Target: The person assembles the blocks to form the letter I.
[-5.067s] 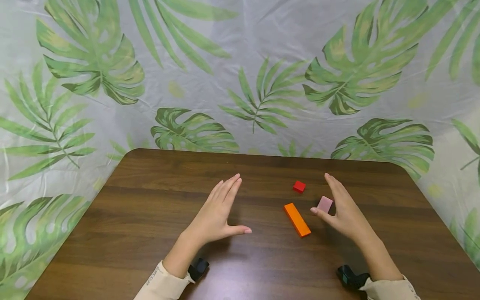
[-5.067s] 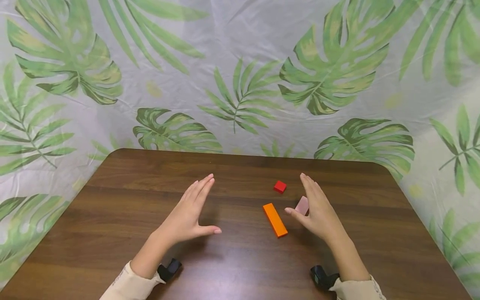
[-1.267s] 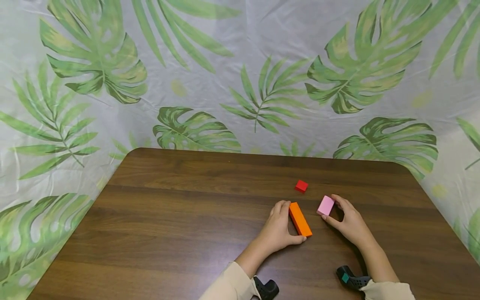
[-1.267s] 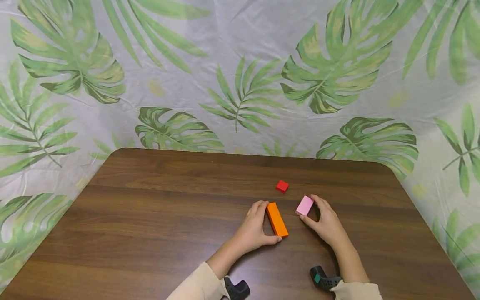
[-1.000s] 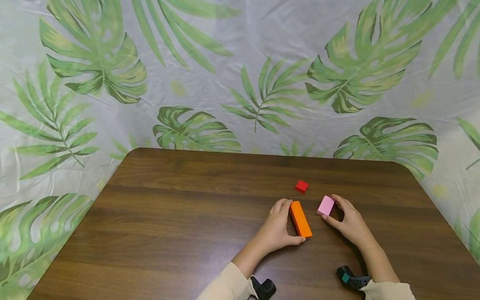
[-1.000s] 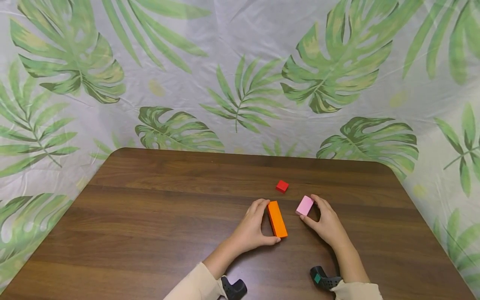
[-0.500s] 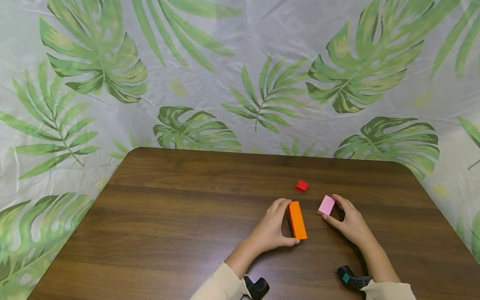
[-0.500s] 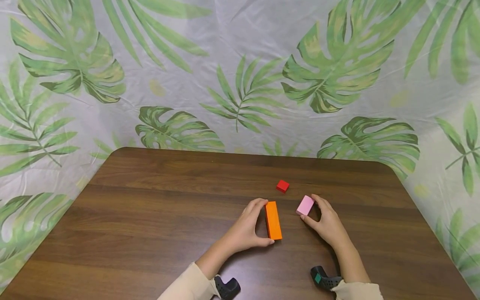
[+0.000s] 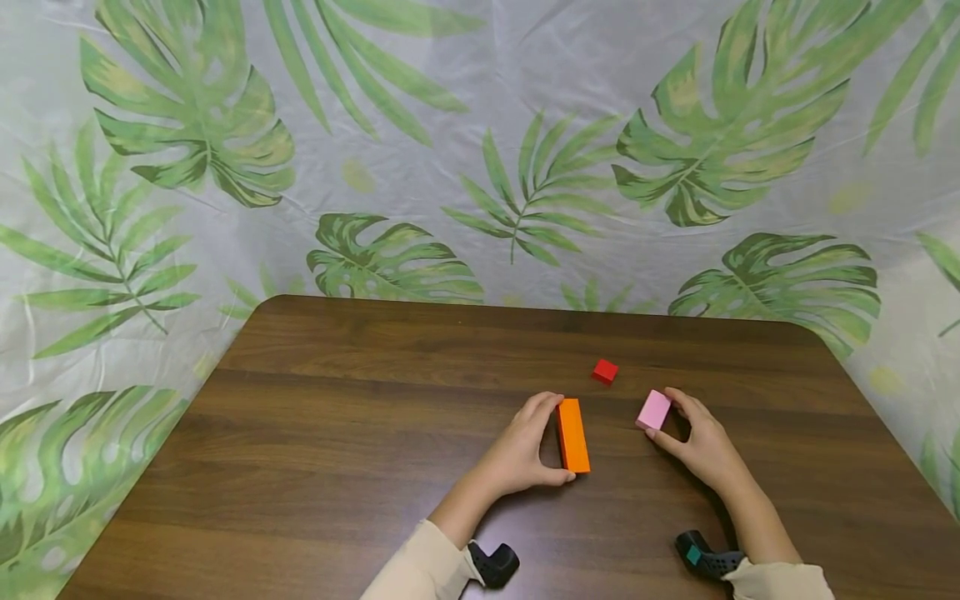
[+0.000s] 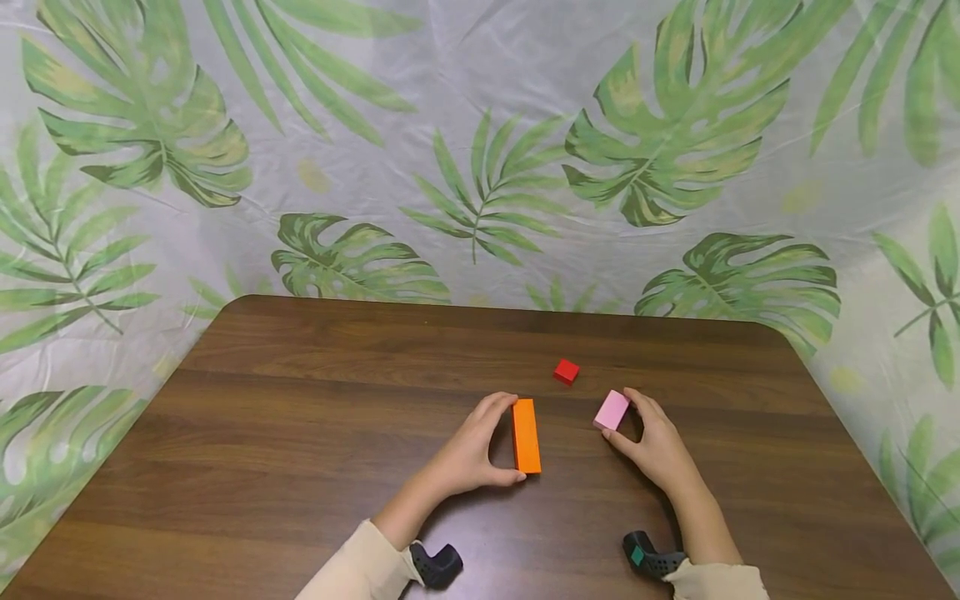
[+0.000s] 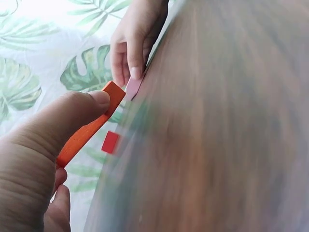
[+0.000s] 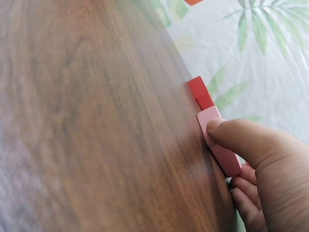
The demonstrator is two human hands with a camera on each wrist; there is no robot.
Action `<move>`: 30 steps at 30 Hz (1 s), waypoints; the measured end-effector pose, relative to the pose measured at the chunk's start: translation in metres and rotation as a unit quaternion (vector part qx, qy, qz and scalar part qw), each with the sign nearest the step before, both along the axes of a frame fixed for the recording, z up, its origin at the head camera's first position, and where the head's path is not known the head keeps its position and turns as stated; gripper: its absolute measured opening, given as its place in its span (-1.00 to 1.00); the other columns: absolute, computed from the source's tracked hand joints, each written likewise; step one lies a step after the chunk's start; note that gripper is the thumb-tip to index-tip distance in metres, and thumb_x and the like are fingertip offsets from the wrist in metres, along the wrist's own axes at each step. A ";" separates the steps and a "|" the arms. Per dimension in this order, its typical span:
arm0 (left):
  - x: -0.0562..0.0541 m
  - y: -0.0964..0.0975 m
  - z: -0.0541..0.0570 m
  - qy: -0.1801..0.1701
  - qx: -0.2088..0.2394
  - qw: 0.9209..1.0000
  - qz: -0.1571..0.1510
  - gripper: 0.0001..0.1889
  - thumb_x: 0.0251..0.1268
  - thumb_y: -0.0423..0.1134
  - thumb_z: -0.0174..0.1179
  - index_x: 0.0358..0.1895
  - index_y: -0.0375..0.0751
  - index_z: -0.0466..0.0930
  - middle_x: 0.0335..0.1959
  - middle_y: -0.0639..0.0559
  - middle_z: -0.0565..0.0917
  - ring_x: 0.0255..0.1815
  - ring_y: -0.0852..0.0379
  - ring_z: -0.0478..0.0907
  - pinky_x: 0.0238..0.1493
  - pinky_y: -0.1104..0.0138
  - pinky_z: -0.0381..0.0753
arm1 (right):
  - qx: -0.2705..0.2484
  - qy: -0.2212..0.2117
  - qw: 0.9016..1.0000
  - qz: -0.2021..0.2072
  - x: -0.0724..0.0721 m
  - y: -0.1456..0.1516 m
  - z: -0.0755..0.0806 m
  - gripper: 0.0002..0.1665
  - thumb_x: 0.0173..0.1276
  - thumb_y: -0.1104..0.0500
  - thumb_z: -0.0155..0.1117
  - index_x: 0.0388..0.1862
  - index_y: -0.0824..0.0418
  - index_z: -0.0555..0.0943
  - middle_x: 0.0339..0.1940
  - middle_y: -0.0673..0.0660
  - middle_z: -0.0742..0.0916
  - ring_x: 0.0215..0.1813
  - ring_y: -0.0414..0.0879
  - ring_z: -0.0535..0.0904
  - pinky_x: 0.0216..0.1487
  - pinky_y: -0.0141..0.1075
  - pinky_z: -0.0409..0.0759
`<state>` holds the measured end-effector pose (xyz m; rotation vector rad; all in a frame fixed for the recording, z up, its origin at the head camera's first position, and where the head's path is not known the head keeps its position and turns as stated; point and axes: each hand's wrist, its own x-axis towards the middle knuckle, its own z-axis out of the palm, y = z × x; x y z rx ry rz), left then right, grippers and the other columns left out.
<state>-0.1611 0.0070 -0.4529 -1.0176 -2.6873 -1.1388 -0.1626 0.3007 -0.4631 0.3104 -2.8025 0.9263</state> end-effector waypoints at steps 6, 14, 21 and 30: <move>-0.005 -0.012 -0.002 -0.016 0.004 1.000 0.001 0.01 -0.26 -0.05 0.44 0.33 -0.25 0.07 0.28 -0.09 0.17 0.25 0.06 0.17 0.21 0.24 0.20 | 0.000 0.005 1.000 0.002 0.000 0.000 0.000 -0.16 0.06 0.08 0.38 0.23 0.41 0.23 0.08 0.43 0.41 0.05 0.32 0.36 -0.01 0.18 0.29; -0.011 -0.028 -0.004 -0.041 -0.003 0.999 -0.009 0.00 -0.23 -0.06 0.43 0.34 -0.26 0.06 0.30 -0.07 0.15 0.27 0.07 0.14 0.21 0.22 0.19 | 0.000 0.005 1.000 0.002 0.001 0.000 0.000 -0.16 0.06 0.07 0.38 0.23 0.42 0.24 0.08 0.42 0.41 0.05 0.31 0.36 -0.01 0.17 0.29; -0.016 -0.038 -0.005 -0.058 -0.001 0.998 -0.005 -0.01 -0.24 -0.09 0.42 0.34 -0.28 0.07 0.30 -0.08 0.15 0.27 0.06 0.15 0.21 0.23 0.19 | -0.003 -0.004 1.000 0.001 0.001 0.000 0.000 -0.15 0.09 0.04 0.36 0.25 0.40 0.22 0.10 0.42 0.40 0.08 0.31 0.34 0.01 0.18 0.27; -0.021 -0.046 -0.007 -0.101 -0.020 0.995 0.001 -0.02 -0.20 -0.10 0.39 0.36 -0.24 0.04 0.33 -0.11 0.11 0.27 0.04 0.17 0.19 0.21 0.22 | -0.001 -0.007 1.000 0.000 0.000 0.000 0.000 -0.14 0.08 0.05 0.36 0.25 0.40 0.21 0.11 0.43 0.39 0.07 0.32 0.34 0.00 0.18 0.27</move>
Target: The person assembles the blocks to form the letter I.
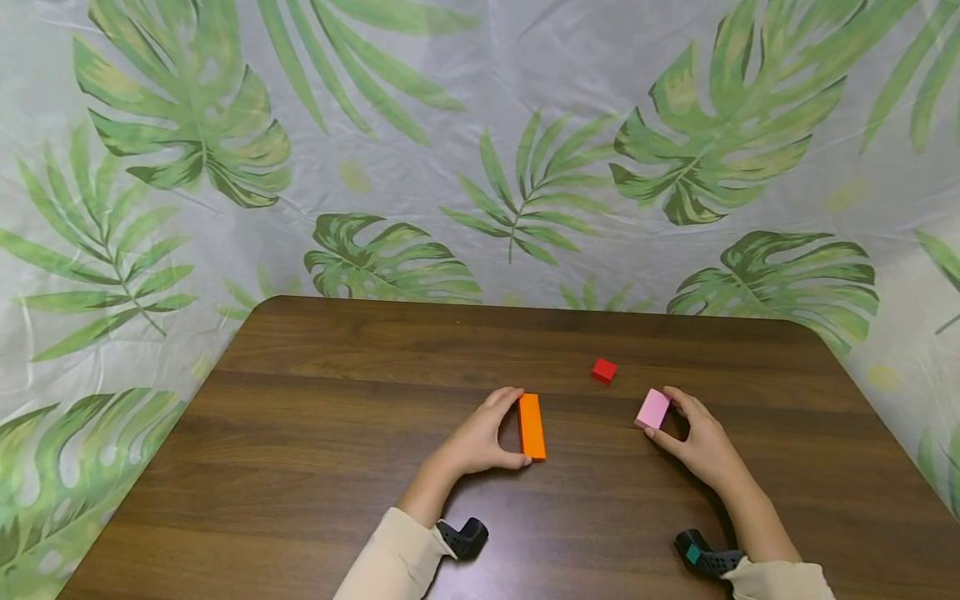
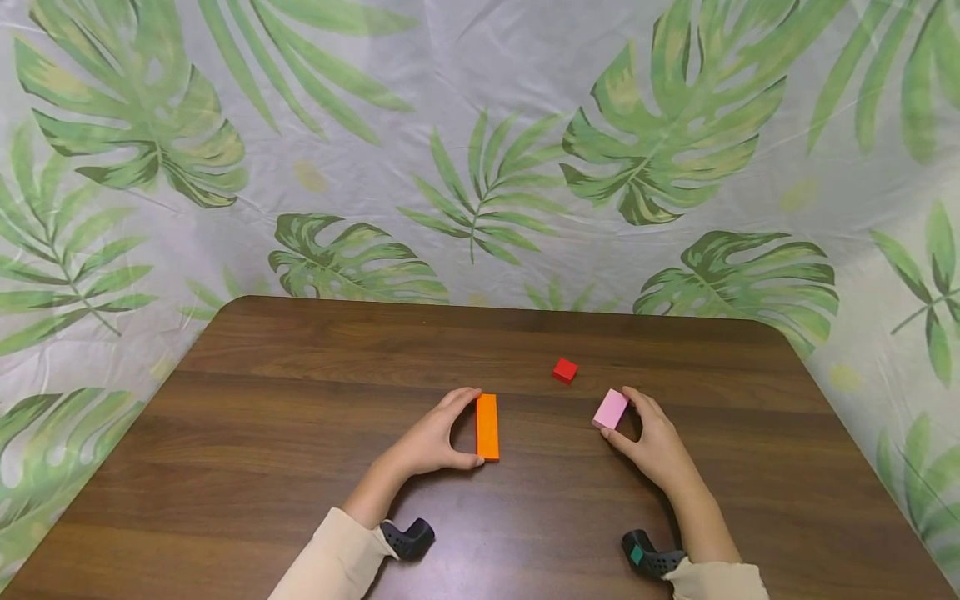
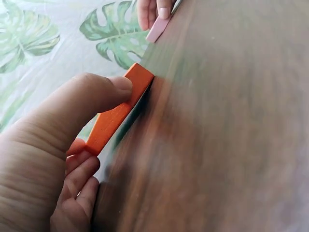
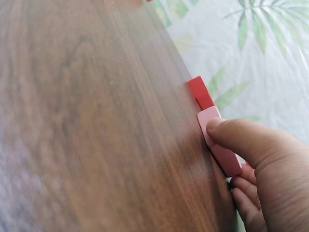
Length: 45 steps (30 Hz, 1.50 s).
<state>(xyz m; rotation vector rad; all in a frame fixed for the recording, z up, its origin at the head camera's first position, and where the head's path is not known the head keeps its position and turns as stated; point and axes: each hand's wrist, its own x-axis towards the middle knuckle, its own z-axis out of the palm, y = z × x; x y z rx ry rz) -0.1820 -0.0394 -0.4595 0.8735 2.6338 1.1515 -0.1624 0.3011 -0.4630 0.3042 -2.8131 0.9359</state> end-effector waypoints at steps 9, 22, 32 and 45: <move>-0.002 -0.005 0.001 -0.013 -0.001 1.000 -0.005 -0.03 -0.18 -0.13 0.36 0.37 -0.24 0.03 0.34 -0.12 0.10 0.26 -0.01 0.19 0.17 0.17 0.25 | -0.001 0.000 1.000 0.000 -0.001 -0.001 0.000 -0.14 0.08 0.05 0.36 0.25 0.41 0.21 0.12 0.42 0.39 0.07 0.31 0.34 0.01 0.18 0.27; -0.004 -0.007 0.003 0.009 -0.024 1.000 -0.004 -0.06 -0.22 -0.12 0.37 0.34 -0.27 0.12 0.31 -0.03 0.19 0.31 0.05 0.04 0.22 0.21 0.16 | -0.006 0.002 1.000 0.000 -0.001 -0.001 -0.001 -0.14 0.07 0.06 0.37 0.24 0.40 0.22 0.11 0.43 0.39 0.08 0.32 0.33 0.01 0.18 0.27; -0.006 -0.008 0.004 0.000 -0.032 0.999 -0.015 -0.06 -0.20 -0.13 0.35 0.35 -0.28 0.10 0.33 -0.07 0.17 0.32 0.02 0.02 0.24 0.20 0.13 | -0.006 0.002 1.000 0.001 0.000 -0.001 0.000 -0.14 0.07 0.07 0.37 0.25 0.40 0.21 0.11 0.42 0.39 0.07 0.32 0.34 0.00 0.18 0.28; -0.009 -0.008 0.004 -0.004 -0.029 0.999 -0.030 -0.07 -0.17 -0.15 0.35 0.36 -0.27 0.08 0.35 -0.04 0.13 0.33 0.03 0.02 0.25 0.21 0.11 | -0.002 -0.007 1.000 -0.001 0.000 0.000 0.002 -0.11 0.07 0.02 0.36 0.26 0.39 0.19 0.13 0.43 0.37 0.10 0.32 0.32 0.02 0.19 0.25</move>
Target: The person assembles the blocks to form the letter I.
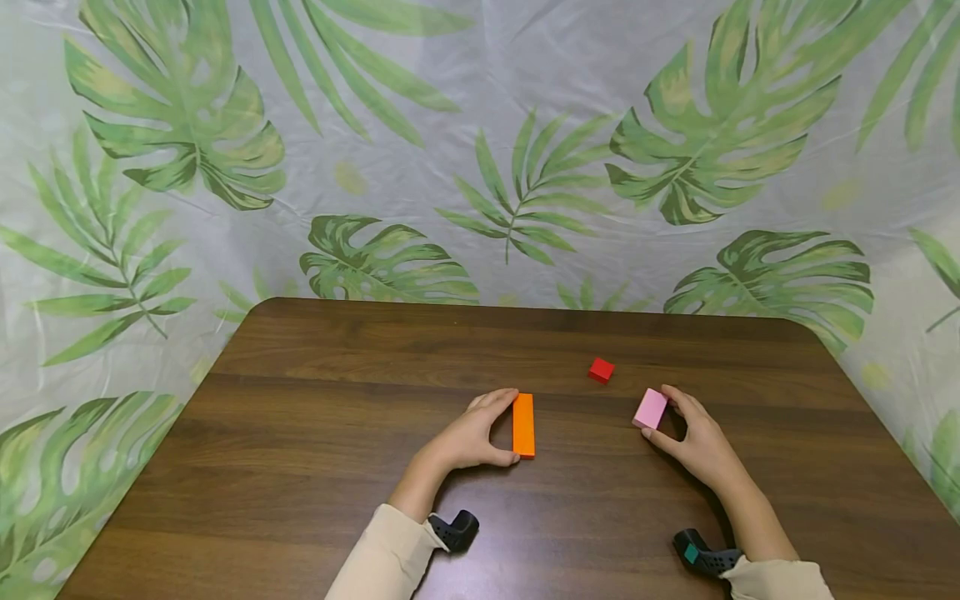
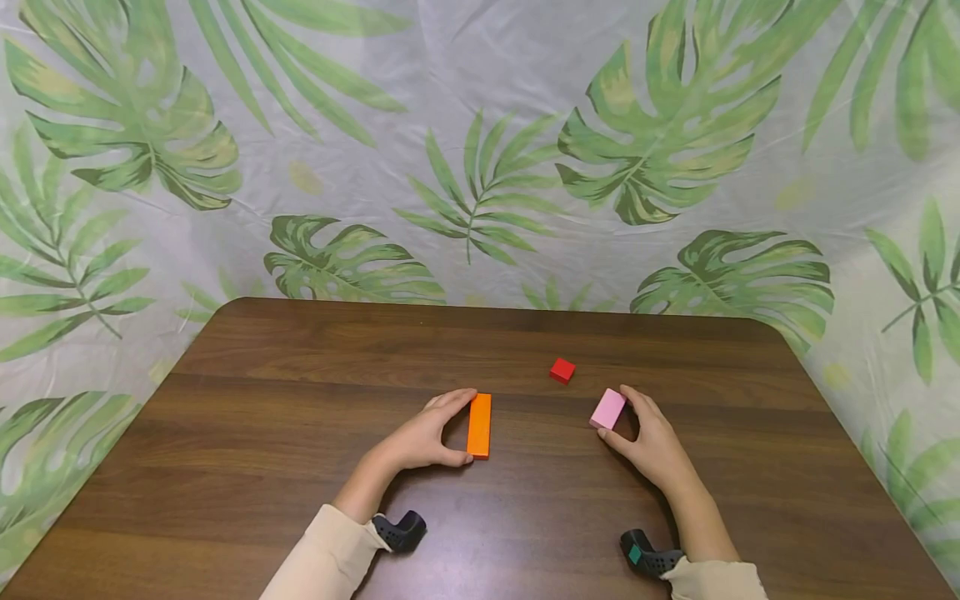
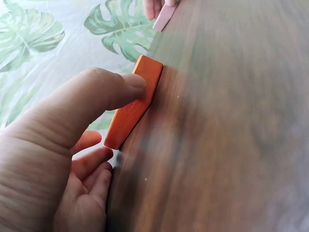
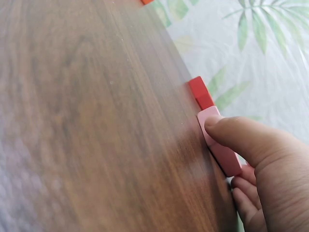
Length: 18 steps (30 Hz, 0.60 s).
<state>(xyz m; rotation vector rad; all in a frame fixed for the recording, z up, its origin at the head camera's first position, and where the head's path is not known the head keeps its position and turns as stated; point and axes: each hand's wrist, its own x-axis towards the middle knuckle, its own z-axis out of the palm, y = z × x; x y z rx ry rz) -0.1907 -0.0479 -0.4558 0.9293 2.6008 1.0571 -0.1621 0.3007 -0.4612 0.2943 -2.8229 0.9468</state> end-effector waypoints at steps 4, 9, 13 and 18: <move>0.000 -0.002 0.000 -0.001 0.008 1.000 -0.002 -0.08 -0.14 -0.12 0.35 0.36 -0.24 0.08 0.36 -0.04 0.12 0.33 0.02 0.02 0.25 0.18 0.11 | 0.002 0.005 1.000 0.002 -0.001 0.000 -0.001 -0.09 0.05 0.03 0.38 0.26 0.43 0.19 0.15 0.43 0.34 0.10 0.32 0.31 0.02 0.18 0.26; 0.001 -0.005 0.000 0.001 0.020 1.000 0.002 -0.16 -0.05 -0.06 0.30 0.35 -0.17 0.13 0.34 -0.04 0.16 0.32 0.01 0.05 0.24 0.13 0.12 | 0.005 0.012 1.000 0.001 -0.001 -0.001 -0.001 -0.10 0.04 0.03 0.38 0.24 0.45 0.22 0.17 0.44 0.33 0.16 0.35 0.21 0.03 0.23 0.20; 0.001 -0.007 -0.001 0.017 0.020 1.000 0.004 -0.26 0.04 -0.04 0.26 0.32 -0.14 0.21 0.31 -0.05 0.21 0.30 0.01 0.10 0.22 0.13 0.15 | 0.009 0.010 1.000 -0.006 -0.001 0.000 0.000 -0.11 0.05 0.00 0.37 0.24 0.44 0.23 0.17 0.45 0.33 0.16 0.39 0.17 0.01 0.27 0.17; 0.001 -0.007 -0.003 0.026 0.013 1.000 0.005 -0.33 0.08 -0.02 0.23 0.28 -0.12 0.28 0.28 -0.01 0.25 0.28 0.04 0.14 0.22 0.16 0.17 | 0.015 0.002 1.000 -0.014 -0.001 0.000 0.000 -0.10 0.06 -0.03 0.36 0.24 0.43 0.23 0.17 0.45 0.32 0.16 0.39 0.16 0.01 0.27 0.17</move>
